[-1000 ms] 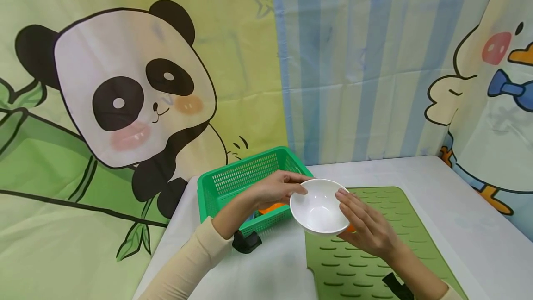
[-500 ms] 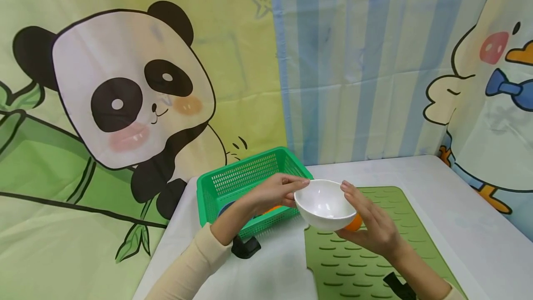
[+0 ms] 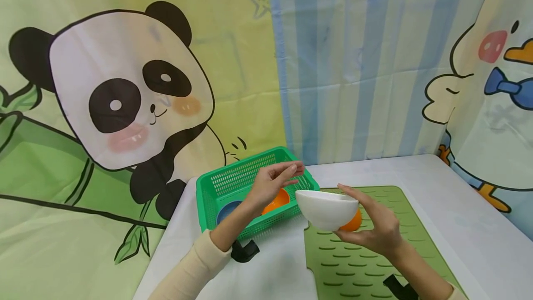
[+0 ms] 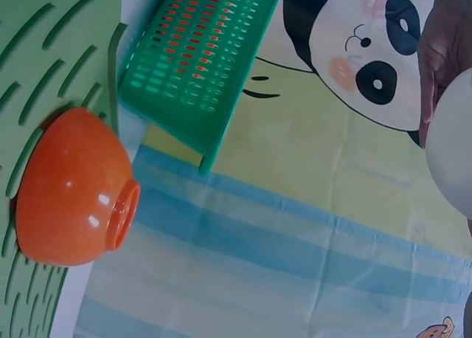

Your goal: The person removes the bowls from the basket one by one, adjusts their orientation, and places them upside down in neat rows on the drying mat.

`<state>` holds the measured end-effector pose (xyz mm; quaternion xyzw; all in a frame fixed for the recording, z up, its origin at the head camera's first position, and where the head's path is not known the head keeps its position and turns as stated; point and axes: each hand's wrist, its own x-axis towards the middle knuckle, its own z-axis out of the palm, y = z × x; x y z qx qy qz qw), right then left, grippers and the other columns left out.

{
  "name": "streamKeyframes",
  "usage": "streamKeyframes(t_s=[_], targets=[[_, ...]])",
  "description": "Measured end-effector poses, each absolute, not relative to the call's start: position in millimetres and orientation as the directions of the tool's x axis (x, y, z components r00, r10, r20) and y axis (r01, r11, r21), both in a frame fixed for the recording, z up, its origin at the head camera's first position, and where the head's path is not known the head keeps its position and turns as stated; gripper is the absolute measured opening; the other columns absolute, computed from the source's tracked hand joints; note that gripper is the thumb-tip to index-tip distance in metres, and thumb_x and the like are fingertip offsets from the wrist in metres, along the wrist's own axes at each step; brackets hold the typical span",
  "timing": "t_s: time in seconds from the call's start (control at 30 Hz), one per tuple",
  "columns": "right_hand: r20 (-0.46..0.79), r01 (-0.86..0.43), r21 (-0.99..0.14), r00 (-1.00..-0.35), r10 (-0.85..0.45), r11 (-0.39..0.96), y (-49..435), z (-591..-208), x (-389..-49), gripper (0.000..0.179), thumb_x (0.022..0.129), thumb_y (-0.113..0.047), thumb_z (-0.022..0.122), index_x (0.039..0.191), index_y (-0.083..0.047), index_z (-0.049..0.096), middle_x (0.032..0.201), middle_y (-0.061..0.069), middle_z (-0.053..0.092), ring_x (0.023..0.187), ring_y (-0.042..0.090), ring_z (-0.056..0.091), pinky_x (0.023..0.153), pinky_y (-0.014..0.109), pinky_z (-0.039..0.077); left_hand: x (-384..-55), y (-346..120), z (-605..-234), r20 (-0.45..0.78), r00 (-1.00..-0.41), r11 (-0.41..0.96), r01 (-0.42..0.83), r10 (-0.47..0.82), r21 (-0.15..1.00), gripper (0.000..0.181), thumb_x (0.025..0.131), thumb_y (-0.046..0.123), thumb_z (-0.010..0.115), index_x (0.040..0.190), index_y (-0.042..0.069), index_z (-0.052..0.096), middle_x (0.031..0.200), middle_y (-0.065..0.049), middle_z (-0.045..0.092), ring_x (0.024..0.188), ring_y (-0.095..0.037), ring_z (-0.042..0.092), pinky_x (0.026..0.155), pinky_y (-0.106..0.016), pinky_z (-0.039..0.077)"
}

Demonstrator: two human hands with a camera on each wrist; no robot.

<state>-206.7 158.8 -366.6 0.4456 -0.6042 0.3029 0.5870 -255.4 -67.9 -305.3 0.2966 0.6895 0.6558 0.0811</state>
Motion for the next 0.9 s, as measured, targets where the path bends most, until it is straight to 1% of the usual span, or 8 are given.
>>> streamKeyframes(t_s=[0.1, 0.17, 0.27, 0.37, 0.5, 0.6, 0.7, 0.9], targets=[[0.983, -0.903, 0.109, 0.037, -0.179, 0.416, 161.1, -370.9, -207.0, 0.061, 0.068, -0.033, 0.077, 0.101, 0.015, 0.061, 0.094, 0.025, 0.065, 0.085, 0.021, 0.067, 0.066, 0.022, 0.053, -244.0, -68.6, -298.4, 0.480, -0.754, -0.032, 0.523, 0.450, 0.852, 0.029, 0.095, 0.007, 0.051, 0.119, -0.008, 0.057, 0.115, -0.021, 0.060, 0.107, -0.033, 0.057, 0.086, -0.038, 0.049], [0.985, -0.912, 0.071, 0.000, -0.173, 0.404, 162.9, -373.2, -206.6, 0.063, 0.066, -0.034, 0.078, 0.101, 0.015, 0.061, 0.094, 0.024, 0.066, 0.083, 0.020, 0.067, 0.065, 0.021, 0.053, -240.5, -69.2, -297.8, 0.608, -0.665, -0.017, 0.669, 0.433, 0.743, 0.027, 0.094, 0.004, 0.052, 0.116, -0.010, 0.057, 0.112, -0.022, 0.060, 0.104, -0.032, 0.059, 0.085, -0.040, 0.049], [0.983, -0.915, -0.004, -0.077, -0.165, 0.404, 165.7, -377.2, -205.8, 0.063, 0.066, -0.035, 0.078, 0.102, 0.014, 0.062, 0.096, 0.022, 0.066, 0.082, 0.017, 0.067, 0.065, 0.019, 0.053, -242.9, -69.9, -302.5, 0.779, -0.453, 0.022, 0.869, 0.434, 0.494, 0.032, 0.095, 0.014, 0.052, 0.115, -0.011, 0.056, 0.112, -0.023, 0.060, 0.103, -0.029, 0.059, 0.084, -0.040, 0.050], [0.973, -0.902, -0.106, -0.181, -0.144, 0.417, 169.1, -383.2, -205.9, 0.065, 0.068, -0.039, 0.077, 0.102, 0.014, 0.062, 0.096, 0.018, 0.067, 0.084, 0.011, 0.066, 0.067, 0.017, 0.052, -250.6, -69.8, -310.6, 0.861, -0.225, 0.050, 0.972, 0.457, 0.228, 0.046, 0.096, 0.030, 0.050, 0.119, -0.010, 0.053, 0.117, -0.022, 0.057, 0.108, -0.027, 0.057, 0.088, -0.039, 0.048], [0.943, -0.885, -0.250, -0.315, -0.110, 0.392, 174.1, -391.2, -206.8, 0.066, 0.066, -0.037, 0.081, 0.104, 0.014, 0.061, 0.094, 0.015, 0.067, 0.087, 0.005, 0.064, 0.066, 0.016, 0.052, -255.7, -67.8, -318.2, 0.851, -0.029, 0.073, 0.997, 0.524, -0.011, 0.058, 0.092, 0.038, 0.051, 0.127, -0.008, 0.046, 0.128, -0.019, 0.050, 0.119, -0.028, 0.049, 0.094, -0.038, 0.043], [0.910, -0.871, -0.350, -0.404, -0.098, 0.344, 176.3, -393.3, -205.3, 0.065, 0.058, -0.020, 0.088, 0.106, 0.014, 0.060, 0.095, 0.014, 0.068, 0.085, 0.004, 0.065, 0.063, 0.019, 0.053, -253.4, -65.4, -320.9, 0.816, 0.052, 0.078, 0.990, 0.576, -0.118, 0.066, 0.087, 0.039, 0.057, 0.129, -0.009, 0.042, 0.132, -0.020, 0.046, 0.123, -0.030, 0.045, 0.095, -0.037, 0.042], [0.859, -0.835, -0.448, -0.501, -0.103, 0.320, 177.1, -392.9, -202.0, 0.065, 0.052, -0.002, 0.087, 0.108, 0.013, 0.060, 0.095, 0.014, 0.067, 0.081, 0.005, 0.065, 0.061, 0.021, 0.053, -249.8, -62.7, -323.9, 0.787, 0.093, 0.096, 0.977, 0.610, -0.190, 0.074, 0.080, 0.041, 0.065, 0.129, -0.009, 0.041, 0.133, -0.021, 0.044, 0.124, -0.031, 0.044, 0.094, -0.035, 0.043], [0.701, -0.701, -0.652, -0.703, -0.124, 0.289, 176.3, -390.3, -196.1, 0.054, 0.062, 0.005, 0.080, 0.112, 0.010, 0.059, 0.095, 0.023, 0.066, 0.076, 0.009, 0.066, 0.062, 0.025, 0.054, -245.3, -57.5, -336.8, 0.743, 0.079, 0.113, 0.972, 0.665, -0.204, 0.097, 0.065, 0.048, 0.078, 0.132, -0.008, 0.037, 0.136, -0.021, 0.039, 0.126, -0.030, 0.040, 0.096, -0.033, 0.041]])
